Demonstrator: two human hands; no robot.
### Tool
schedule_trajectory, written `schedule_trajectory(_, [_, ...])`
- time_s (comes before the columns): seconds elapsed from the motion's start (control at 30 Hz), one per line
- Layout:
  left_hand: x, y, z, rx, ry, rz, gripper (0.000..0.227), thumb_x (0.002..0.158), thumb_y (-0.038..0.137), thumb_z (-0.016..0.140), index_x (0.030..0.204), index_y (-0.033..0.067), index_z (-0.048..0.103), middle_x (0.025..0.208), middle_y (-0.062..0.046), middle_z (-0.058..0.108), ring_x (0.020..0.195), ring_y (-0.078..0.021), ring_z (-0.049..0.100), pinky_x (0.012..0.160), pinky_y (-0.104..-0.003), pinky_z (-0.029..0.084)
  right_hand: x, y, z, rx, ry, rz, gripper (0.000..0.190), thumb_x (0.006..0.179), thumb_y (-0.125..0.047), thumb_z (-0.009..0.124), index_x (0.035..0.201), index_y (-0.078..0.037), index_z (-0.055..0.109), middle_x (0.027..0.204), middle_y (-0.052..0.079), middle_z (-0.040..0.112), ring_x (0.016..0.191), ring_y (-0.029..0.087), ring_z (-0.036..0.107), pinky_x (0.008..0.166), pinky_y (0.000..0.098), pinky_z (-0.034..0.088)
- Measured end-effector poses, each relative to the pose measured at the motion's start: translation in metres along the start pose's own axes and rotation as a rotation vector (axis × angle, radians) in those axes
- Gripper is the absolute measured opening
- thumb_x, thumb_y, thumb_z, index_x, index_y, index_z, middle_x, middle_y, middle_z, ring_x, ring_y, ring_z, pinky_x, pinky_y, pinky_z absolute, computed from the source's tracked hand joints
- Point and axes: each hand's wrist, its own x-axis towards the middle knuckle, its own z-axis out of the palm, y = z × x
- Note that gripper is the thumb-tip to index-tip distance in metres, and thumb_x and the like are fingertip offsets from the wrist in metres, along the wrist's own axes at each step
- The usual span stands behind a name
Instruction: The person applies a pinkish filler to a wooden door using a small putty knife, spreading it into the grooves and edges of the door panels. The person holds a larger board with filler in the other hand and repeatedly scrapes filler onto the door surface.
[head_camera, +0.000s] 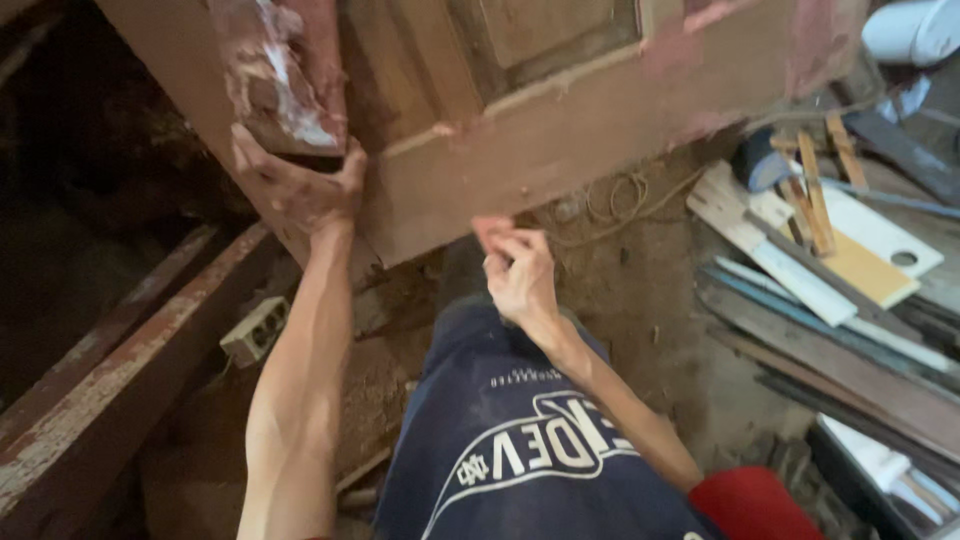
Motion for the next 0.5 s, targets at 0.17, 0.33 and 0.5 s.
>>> schedule_trajectory(0.17, [0.003, 0.005, -0.001, -0.026, -0.018, -0.058, 0.136, 0.066, 0.038, 0.104, 0.16, 0.0042, 0.012, 0.157, -0.025, 0.03, 0.147, -0.0444, 0.034, 0.124, -0.049, 0.039, 0.048, -0.028, -0.017, 0.008, 0.13, -0.32, 0.03, 0.094, -0.004, 0.067, 0.124, 0.002, 0.067, 0.132, 0.024, 0.061, 0.117, 0.04, 0.065, 0.101, 0.043, 0.055])
schedule_trajectory(0.33, [0.004, 0.01, -0.001, -0.057, 0.038, -0.059, 0.133, 0.065, 0.038, 0.101, 0.159, 0.0043, 0.013, 0.155, -0.024, 0.033, 0.144, -0.0435, 0.039, 0.122, -0.049, 0.043, 0.084, -0.043, 0.0, -0.123, 0.164, -0.49, 0.038, 0.091, 0.001, 0.065, 0.129, 0.005, 0.064, 0.133, 0.026, 0.056, 0.118, 0.045, 0.062, 0.102, 0.0449, 0.054])
schedule_trajectory(0.5, [0.004, 0.009, 0.0, -0.09, 0.038, -0.078, 0.128, 0.067, 0.038, 0.099, 0.159, 0.0052, 0.016, 0.154, -0.024, 0.035, 0.143, -0.0436, 0.042, 0.119, -0.048, 0.046, 0.076, -0.039, 0.007, -0.135, -0.052, -0.261, 0.038, 0.085, -0.001, 0.067, 0.122, 0.004, 0.068, 0.124, 0.026, 0.057, 0.107, 0.041, 0.065, 0.092, 0.0431, 0.056])
